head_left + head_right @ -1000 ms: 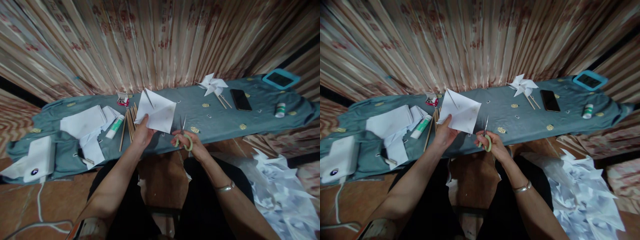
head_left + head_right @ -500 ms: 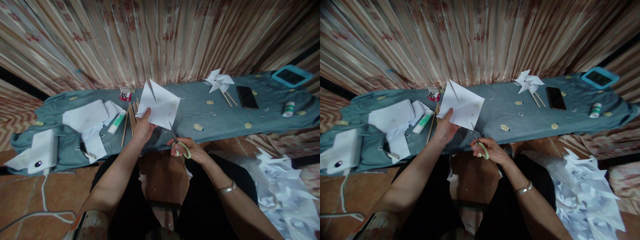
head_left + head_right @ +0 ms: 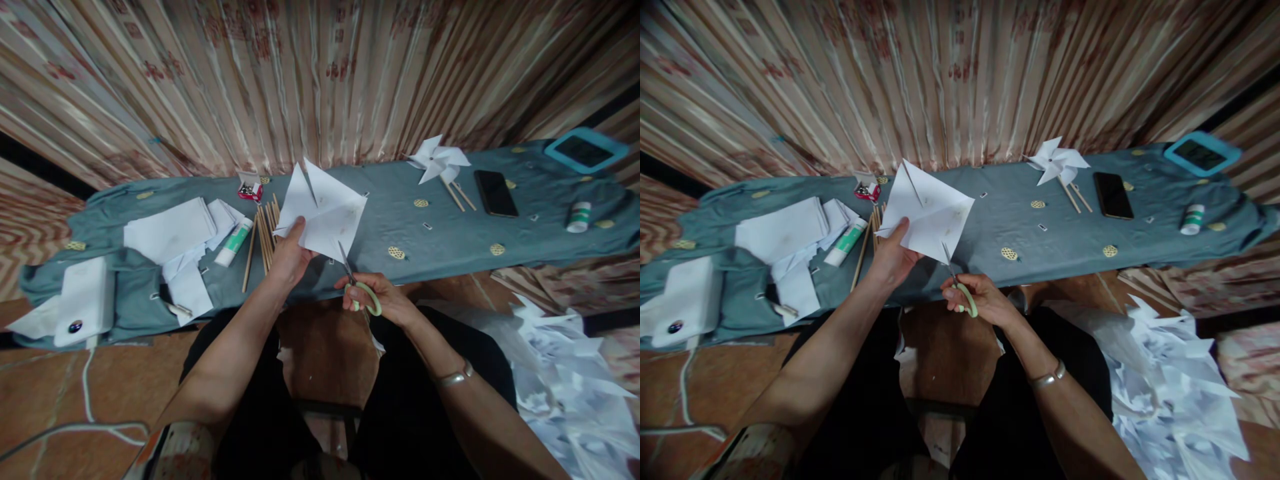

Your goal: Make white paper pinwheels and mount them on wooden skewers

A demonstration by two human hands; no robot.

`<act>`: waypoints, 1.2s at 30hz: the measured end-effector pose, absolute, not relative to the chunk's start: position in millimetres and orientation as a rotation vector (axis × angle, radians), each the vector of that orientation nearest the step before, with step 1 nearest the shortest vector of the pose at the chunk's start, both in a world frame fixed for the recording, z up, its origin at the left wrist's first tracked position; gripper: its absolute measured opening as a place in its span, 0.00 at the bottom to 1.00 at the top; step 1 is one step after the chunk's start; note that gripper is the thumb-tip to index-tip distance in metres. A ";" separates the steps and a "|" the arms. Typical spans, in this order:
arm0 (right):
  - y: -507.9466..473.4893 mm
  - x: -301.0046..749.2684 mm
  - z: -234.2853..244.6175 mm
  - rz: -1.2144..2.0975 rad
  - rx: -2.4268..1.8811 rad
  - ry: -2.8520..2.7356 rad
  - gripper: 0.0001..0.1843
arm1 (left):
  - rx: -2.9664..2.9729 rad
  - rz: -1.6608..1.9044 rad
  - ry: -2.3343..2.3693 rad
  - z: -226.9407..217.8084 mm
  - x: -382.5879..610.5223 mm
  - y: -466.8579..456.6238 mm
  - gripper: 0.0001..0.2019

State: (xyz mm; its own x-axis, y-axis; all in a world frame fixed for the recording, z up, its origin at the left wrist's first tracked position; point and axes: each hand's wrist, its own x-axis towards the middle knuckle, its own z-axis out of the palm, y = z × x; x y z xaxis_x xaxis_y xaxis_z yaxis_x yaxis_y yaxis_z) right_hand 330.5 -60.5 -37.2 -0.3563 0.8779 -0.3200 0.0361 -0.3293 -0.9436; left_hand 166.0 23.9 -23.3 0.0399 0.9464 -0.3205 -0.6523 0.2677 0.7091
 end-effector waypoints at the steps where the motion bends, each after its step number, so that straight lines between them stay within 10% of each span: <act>1: -60.7 330.4 -37.1 1.755 -1.245 -1.270 0.27 | 0.425 1.281 0.865 -23.1 166.1 23.7 0.18; 36: -60.0 325.2 -42.2 1.773 -1.258 -1.113 0.24 | 0.438 1.290 0.878 -22.3 162.2 23.6 0.17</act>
State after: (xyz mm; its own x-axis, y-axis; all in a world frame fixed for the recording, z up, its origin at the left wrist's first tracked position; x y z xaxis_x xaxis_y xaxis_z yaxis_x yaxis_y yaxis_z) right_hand 325.2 -60.0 -42.2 -0.2974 0.8815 -0.3667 -0.0529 -0.3987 -0.9156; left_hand 162.2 23.6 -22.3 0.0264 0.9487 -0.3152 -0.6412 0.2580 0.7227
